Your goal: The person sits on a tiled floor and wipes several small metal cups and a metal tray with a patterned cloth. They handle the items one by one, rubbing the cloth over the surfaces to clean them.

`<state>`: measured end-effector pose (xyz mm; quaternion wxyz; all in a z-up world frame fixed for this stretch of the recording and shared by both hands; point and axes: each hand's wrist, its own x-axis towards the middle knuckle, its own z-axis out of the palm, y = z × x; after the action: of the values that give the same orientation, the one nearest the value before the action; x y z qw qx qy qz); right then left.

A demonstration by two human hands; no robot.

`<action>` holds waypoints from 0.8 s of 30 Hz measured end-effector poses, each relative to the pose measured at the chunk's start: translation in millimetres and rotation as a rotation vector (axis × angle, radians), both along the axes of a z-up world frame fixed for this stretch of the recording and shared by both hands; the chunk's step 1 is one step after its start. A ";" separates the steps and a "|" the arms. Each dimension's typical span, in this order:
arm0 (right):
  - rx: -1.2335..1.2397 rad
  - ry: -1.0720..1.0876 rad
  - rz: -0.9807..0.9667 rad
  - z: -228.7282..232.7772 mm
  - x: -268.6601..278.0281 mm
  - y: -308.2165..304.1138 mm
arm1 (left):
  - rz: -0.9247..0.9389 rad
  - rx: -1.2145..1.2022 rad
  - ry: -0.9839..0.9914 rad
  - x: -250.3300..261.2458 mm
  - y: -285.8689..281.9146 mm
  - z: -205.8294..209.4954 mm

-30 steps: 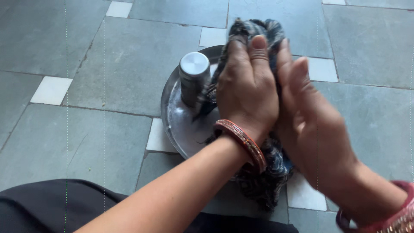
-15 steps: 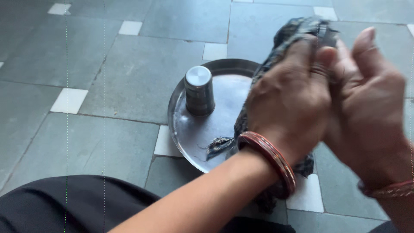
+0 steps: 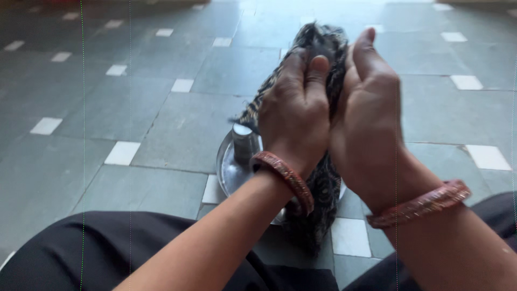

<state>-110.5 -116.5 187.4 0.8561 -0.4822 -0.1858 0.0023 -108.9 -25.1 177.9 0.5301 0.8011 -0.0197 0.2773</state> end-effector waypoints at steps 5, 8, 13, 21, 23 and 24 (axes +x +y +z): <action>0.010 0.077 -0.136 40.3 -23.2 12.2 | -0.052 -0.003 -0.002 -37.3 1.7 42.8; -0.053 0.218 -0.280 75.1 -57.1 26.6 | -0.081 -0.026 0.036 -53.0 9.0 67.5; -0.111 0.204 -0.211 112.8 -97.4 44.7 | -0.071 -0.069 0.035 -82.4 20.2 95.6; -0.084 0.089 -0.242 144.0 -95.7 53.8 | -0.109 -0.248 -0.076 -88.6 31.6 126.2; -0.180 0.128 -0.318 127.6 -90.5 49.6 | -0.108 -0.280 0.027 -88.7 32.0 117.2; -0.219 0.132 -0.346 121.9 -79.3 52.8 | -0.114 -0.305 0.102 -85.5 33.6 111.7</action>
<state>-189.8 -63.7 309.3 0.7965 -0.5959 -0.0426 -0.0931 -194.4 8.4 289.6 0.6608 0.7218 0.0042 0.2058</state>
